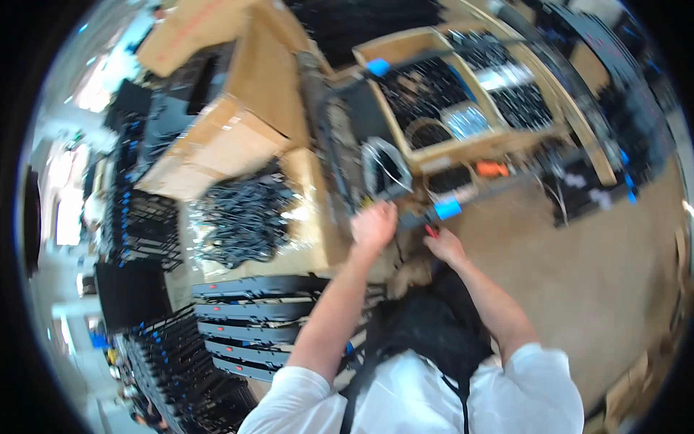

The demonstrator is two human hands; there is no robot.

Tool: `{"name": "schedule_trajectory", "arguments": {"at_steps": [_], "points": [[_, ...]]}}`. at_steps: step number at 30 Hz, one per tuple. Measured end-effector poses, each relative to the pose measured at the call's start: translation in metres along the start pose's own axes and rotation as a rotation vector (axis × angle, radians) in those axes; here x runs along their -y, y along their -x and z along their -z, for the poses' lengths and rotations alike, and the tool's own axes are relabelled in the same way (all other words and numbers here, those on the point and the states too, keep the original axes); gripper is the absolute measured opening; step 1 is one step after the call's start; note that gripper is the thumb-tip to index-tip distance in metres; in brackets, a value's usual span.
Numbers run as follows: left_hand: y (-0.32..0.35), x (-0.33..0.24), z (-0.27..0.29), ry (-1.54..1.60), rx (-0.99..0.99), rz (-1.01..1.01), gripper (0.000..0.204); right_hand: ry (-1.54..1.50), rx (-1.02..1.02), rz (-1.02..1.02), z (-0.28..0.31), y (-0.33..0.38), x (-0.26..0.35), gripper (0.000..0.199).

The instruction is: Assembling plastic components onto metal frames using an electric screwdriver and hand tools in a factory environment.

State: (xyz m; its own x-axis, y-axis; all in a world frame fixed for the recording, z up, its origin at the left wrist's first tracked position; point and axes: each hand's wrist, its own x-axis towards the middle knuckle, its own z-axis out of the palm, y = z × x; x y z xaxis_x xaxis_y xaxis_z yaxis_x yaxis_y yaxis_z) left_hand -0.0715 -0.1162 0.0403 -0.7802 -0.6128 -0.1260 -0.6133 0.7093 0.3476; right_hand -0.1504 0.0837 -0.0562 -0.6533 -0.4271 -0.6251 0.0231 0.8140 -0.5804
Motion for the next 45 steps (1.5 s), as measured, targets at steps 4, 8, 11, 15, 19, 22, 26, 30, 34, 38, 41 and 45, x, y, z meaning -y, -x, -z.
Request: {"name": "schedule_trajectory", "arguments": {"at_steps": [4,8,11,15,19,22,26,30,34,38,41,45], "points": [[-0.023,-0.035,0.034,0.322,-0.091,-0.095,0.036,-0.771,0.034,0.053,-0.030,-0.110,-0.111,0.022],[-0.078,0.009,0.186,0.195,-0.677,-0.012,0.016,-1.207,0.248,-0.350,-0.061,-0.138,-0.101,0.033],[-0.129,0.087,0.322,-0.073,-1.097,0.010,0.033,-1.245,0.256,-0.372,-0.065,-0.140,-0.057,0.018],[-0.222,0.133,0.411,-0.307,-1.000,0.328,0.068,-1.035,0.251,0.084,-0.024,-0.159,-0.104,0.027],[-0.254,0.165,0.456,-0.647,-0.580,0.556,0.105,-1.035,0.695,-0.250,0.049,-0.115,-0.110,0.020],[-0.285,0.182,0.464,-0.721,-0.476,0.644,0.122,-0.441,0.544,-0.097,0.127,-0.085,-0.135,0.010],[-0.318,0.193,0.468,-0.552,-0.325,0.699,0.127,-0.381,0.298,-0.174,0.212,-0.057,-0.250,0.023],[-0.332,0.171,0.471,-0.689,-0.329,0.678,0.119,-0.641,0.392,-0.307,0.268,-0.019,-0.300,0.052],[-0.305,0.146,0.486,-0.721,-0.520,0.597,0.111,-0.414,0.336,-0.157,0.273,-0.052,-0.365,0.032],[-0.261,0.073,0.507,-0.514,-0.810,0.485,0.112,-0.322,0.272,-0.571,0.245,-0.081,-0.291,0.019],[-0.215,0.023,0.478,-0.222,-0.820,0.300,0.103,-0.583,0.323,-0.301,0.239,-0.081,-0.263,0.009],[-0.141,-0.043,0.376,0.121,-0.720,0.177,0.104,-0.433,0.268,-0.312,0.214,-0.089,-0.207,0.016]]}}
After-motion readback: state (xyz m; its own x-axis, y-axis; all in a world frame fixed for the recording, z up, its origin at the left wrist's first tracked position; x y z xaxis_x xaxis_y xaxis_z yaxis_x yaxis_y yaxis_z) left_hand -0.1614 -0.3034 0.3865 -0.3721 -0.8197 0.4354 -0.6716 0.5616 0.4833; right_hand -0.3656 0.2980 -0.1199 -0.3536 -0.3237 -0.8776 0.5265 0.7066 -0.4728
